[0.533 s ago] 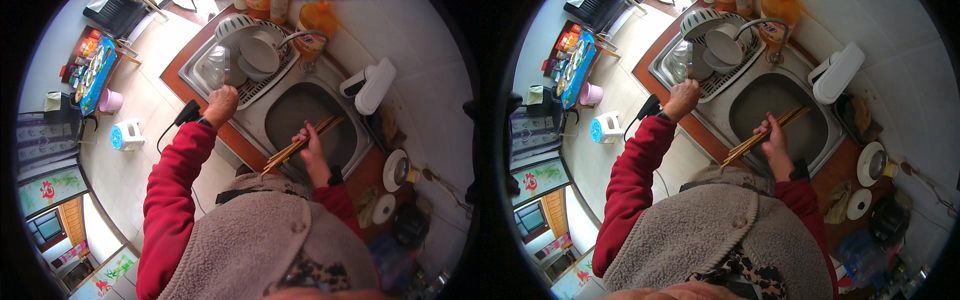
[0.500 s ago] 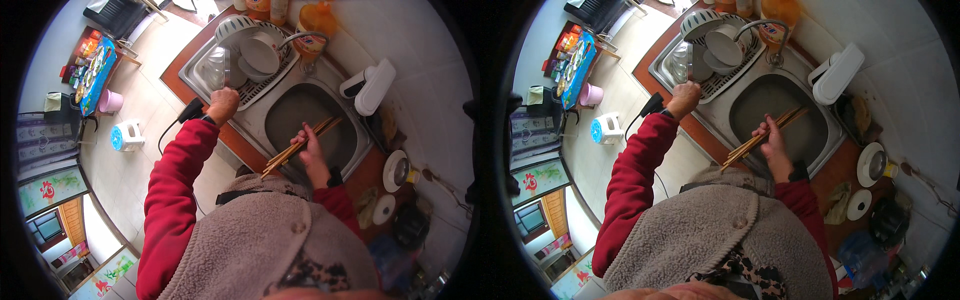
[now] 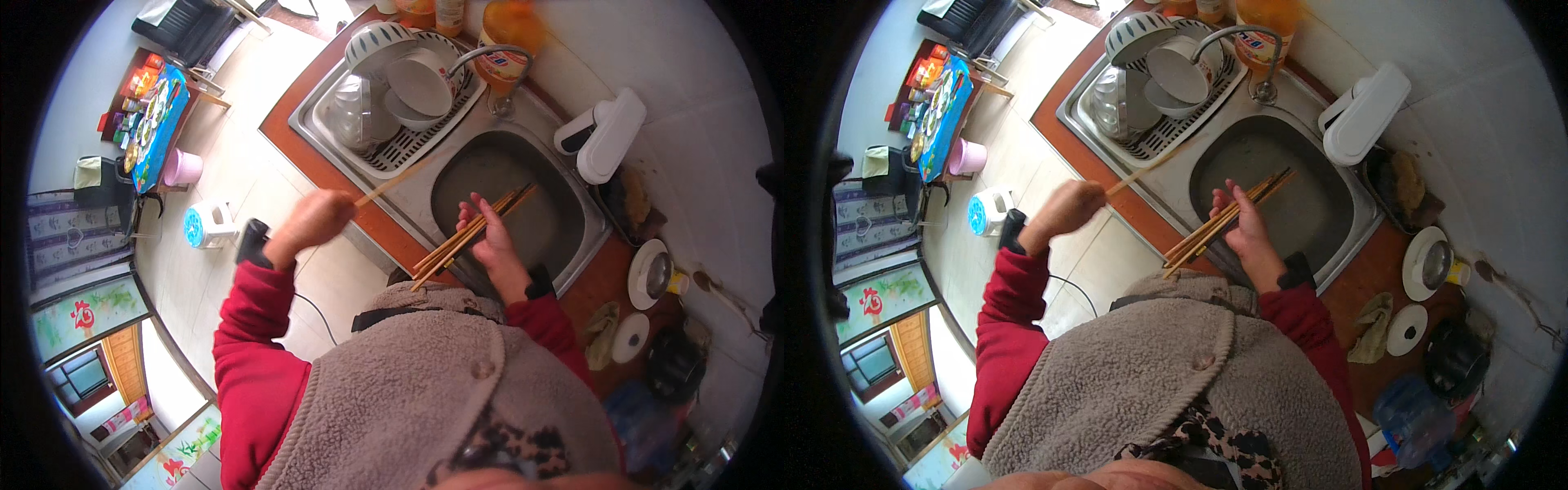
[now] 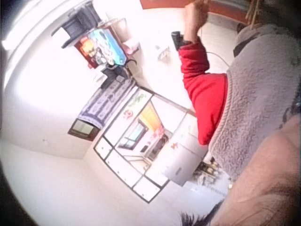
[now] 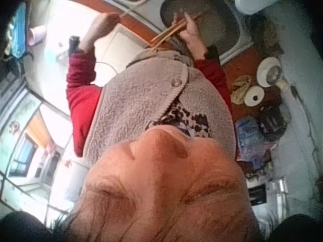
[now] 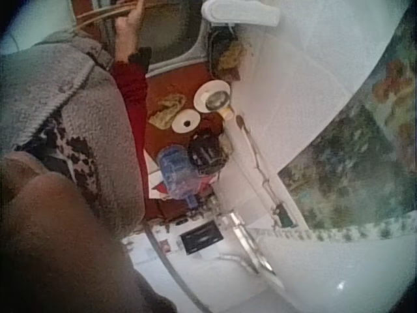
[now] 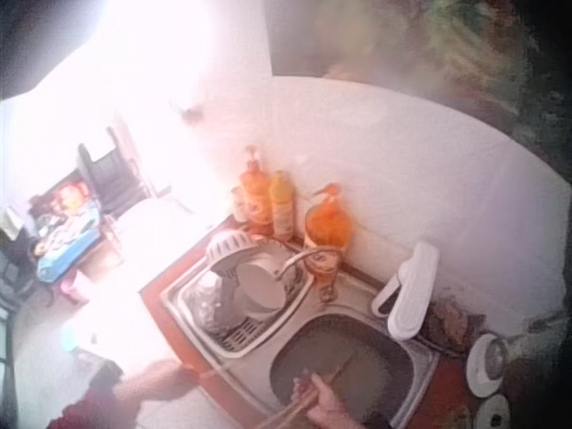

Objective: The person washes several bowls and chopsticks in a kitchen sink using a sponge and running water, then places them in a drying rack. They subsequently move plates of food from a dining table to a kitchen counter and cover them with lids.

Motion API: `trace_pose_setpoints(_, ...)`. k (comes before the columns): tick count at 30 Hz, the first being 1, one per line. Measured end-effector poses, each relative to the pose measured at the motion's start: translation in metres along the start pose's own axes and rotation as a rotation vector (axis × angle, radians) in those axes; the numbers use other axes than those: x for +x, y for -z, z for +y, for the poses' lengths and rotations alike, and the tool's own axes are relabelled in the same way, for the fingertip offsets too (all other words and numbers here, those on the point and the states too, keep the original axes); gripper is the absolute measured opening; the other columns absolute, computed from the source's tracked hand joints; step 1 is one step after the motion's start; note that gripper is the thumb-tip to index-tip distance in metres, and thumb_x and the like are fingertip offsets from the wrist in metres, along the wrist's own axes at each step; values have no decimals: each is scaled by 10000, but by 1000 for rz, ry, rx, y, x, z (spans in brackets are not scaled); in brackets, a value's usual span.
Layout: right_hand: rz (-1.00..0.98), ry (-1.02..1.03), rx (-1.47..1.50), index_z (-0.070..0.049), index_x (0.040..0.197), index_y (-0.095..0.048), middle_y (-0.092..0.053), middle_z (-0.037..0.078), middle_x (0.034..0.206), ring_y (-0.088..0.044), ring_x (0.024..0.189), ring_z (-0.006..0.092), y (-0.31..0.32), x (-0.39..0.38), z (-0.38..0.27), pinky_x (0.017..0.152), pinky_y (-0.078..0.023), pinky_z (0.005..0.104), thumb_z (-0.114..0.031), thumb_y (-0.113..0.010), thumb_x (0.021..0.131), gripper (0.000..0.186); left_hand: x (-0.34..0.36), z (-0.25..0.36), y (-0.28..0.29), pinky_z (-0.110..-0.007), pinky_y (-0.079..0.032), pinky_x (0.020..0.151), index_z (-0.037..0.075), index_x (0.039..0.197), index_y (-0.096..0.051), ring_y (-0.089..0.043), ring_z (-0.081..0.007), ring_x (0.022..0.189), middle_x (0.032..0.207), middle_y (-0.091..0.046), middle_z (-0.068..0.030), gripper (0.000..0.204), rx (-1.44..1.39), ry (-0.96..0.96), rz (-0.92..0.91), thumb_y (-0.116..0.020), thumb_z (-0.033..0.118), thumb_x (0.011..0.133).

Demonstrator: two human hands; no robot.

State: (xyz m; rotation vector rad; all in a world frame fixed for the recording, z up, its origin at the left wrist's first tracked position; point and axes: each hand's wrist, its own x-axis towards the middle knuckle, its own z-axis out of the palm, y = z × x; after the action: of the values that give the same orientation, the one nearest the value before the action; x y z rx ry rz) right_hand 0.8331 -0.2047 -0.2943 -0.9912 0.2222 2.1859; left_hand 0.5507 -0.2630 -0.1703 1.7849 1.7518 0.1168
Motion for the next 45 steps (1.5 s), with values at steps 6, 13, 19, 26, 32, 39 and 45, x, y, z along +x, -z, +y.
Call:
trace_pose_setpoints(6, -147, 114, -84, -86, 947, -541, -568, 76, 854, -534, 767, 173, 4, -2, 0, 689, -450, 305, -189, -519, 857, 139, 16, 60, -95, -332, -450, 548, 10, 910, -599, -562, -242, 584, 664, -585, -123, 178, -183, -261, -69, -549, 149, 812)
trace_pose_setpoints(13, -122, 472, 147, -89, 879, -526, -558, 59, 793, -533, 770, 197, 11, -43, -60, 770, -428, 371, -147, -512, 853, 65, 46, 84, -129, -413, -295, 924, 77, 1246, -401, -404, -265, 1103, 1184, -464, -128, 590, -1492, 505, 29, -393, 512, 848)
trace_pose_setpoints(19, -27, 441, 114, -92, 840, -517, -549, 58, 761, -526, 723, 191, 12, -31, -45, 732, -432, 361, -205, -531, 845, 114, 77, 118, -153, -384, -292, 950, 53, 1226, -385, -380, -258, 1124, 1270, -373, -129, 577, -1994, 448, -99, -438, 480, 842)
trace_pose_setpoints(26, 143, 814, -481, -97, 857, -498, -501, -16, 801, -470, 673, 102, 58, 0, -153, 606, -404, 254, -334, -468, 868, 240, 81, 98, -163, -364, -382, 848, 115, 1071, -501, -484, -208, 982, 1072, -518, -73, 381, -1828, 422, -145, -472, 419, 844)
trace_pose_setpoints(32, 488, 835, -481, -59, 707, -483, -474, 36, 690, -454, 598, 147, 26, -5, -160, 551, -402, 272, -227, -558, 814, 213, 82, 101, -157, -327, -414, 780, 63, 1030, -519, -518, -181, 879, 1008, -550, -62, 365, -1819, 430, -254, -466, 374, 847)
trace_pose_setpoints(39, 439, 873, -413, -72, 730, -492, -473, 34, 679, -440, 612, 134, 37, 13, -171, 562, -395, 290, -201, -534, 835, 172, 94, 110, -155, -320, -434, 751, 58, 1059, -520, -529, -167, 850, 975, -560, -57, 382, -1702, 494, -235, -462, 372, 850)
trace_pose_setpoints(45, 407, 686, -282, -64, 772, -512, -494, 43, 693, -476, 639, 155, 38, 9, -127, 617, -426, 299, -235, -522, 841, 184, 118, 94, -191, -312, -428, 603, 79, 941, -520, -521, -180, 726, 843, -533, -42, 292, -1393, 228, -116, -470, 347, 836)
